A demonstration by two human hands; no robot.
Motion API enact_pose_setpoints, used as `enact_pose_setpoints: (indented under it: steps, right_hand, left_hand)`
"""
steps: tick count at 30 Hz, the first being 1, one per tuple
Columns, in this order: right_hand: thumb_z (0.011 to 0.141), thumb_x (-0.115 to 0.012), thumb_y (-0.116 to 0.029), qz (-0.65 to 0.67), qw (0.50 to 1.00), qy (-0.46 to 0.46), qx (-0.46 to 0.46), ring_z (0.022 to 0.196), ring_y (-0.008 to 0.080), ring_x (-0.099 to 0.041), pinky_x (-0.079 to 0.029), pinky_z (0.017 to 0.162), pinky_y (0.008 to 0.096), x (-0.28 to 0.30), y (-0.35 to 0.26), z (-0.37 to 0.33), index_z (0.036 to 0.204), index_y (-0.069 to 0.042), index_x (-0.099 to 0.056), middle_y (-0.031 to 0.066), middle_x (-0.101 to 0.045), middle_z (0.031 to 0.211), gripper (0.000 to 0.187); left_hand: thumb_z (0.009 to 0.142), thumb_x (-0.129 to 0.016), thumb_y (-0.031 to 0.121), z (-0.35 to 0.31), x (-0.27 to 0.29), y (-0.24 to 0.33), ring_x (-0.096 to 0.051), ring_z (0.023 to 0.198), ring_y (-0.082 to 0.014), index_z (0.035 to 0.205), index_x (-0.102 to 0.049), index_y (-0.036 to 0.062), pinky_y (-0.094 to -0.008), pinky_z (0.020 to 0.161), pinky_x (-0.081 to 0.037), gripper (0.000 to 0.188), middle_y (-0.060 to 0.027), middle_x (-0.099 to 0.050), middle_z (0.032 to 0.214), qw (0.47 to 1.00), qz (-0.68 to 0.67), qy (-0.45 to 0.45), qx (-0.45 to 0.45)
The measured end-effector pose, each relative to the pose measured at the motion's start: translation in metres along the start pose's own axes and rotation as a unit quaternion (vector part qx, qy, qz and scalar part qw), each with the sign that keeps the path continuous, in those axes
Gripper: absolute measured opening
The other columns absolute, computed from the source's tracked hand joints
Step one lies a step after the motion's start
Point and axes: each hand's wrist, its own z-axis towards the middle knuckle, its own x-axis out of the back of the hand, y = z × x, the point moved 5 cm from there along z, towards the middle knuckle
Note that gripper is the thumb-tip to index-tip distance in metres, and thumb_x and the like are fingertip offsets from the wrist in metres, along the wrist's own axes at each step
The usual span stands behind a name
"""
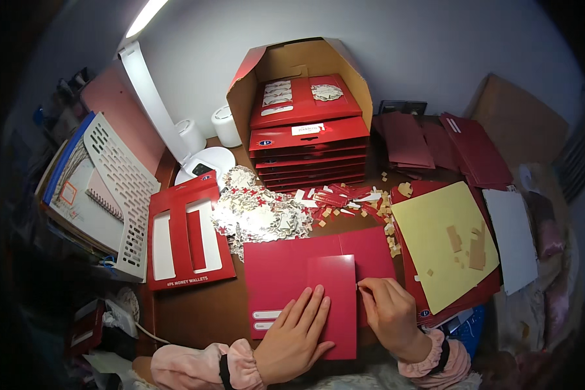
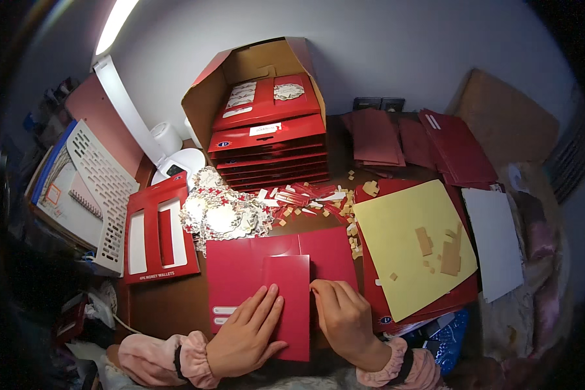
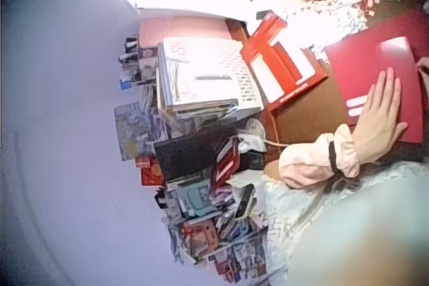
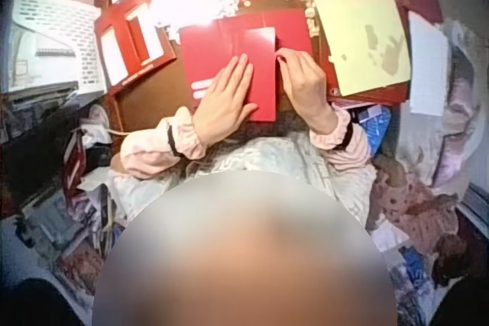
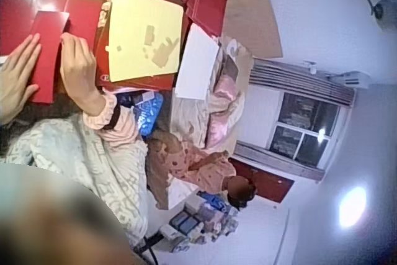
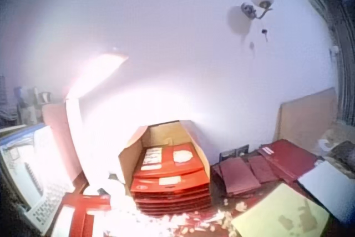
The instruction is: Assemble decorative greeting cards by applying adhesive and lace cutouts.
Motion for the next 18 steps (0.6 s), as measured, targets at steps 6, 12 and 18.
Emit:
enact_pose_setpoints:
  steps: [6,12,18]
  right_hand:
    - [0.082,-0.073,0.0,0.033,0.999,0.007,-0.038,0.084,0.0289,-0.067,-0.054,0.072,0.037,0.004,0.0004,0.0033,0.107,0.0,-0.061,0.0126,-0.067,0.093,0.028]
    - [0.082,-0.074,-0.001,0.057,0.997,0.017,-0.039,0.082,0.0278,-0.068,-0.055,0.07,0.0356,-0.0027,0.0061,0.0018,0.104,-0.001,-0.061,0.0112,-0.067,0.091,0.026]
    - [0.084,-0.072,0.0,0.081,0.995,0.042,-0.039,0.077,0.0258,-0.069,-0.055,0.066,0.0345,-0.0034,0.0058,0.0024,0.101,-0.001,-0.06,0.0097,-0.067,0.088,0.021]
  left_hand:
    - [0.091,-0.067,0.038,0.0011,0.0038,0.0016,-0.034,0.142,-0.0462,0.144,-0.038,-0.0124,-0.0487,0.115,-0.033,0.078,-0.0332,-0.033,0.152,1.0,0.001,-0.006,-0.002]
    - [0.091,-0.067,0.037,0.0024,0.004,0.0018,-0.034,0.141,-0.0473,0.143,-0.038,-0.0139,-0.0498,0.115,-0.033,0.079,-0.0342,-0.033,0.151,1.0,0.001,-0.009,-0.009]
    - [0.091,-0.068,0.037,0.0017,0.0079,0.0038,-0.035,0.14,-0.0484,0.142,-0.038,-0.0145,-0.0506,0.114,-0.033,0.079,-0.0346,-0.033,0.151,1.0,0.0,-0.014,-0.007]
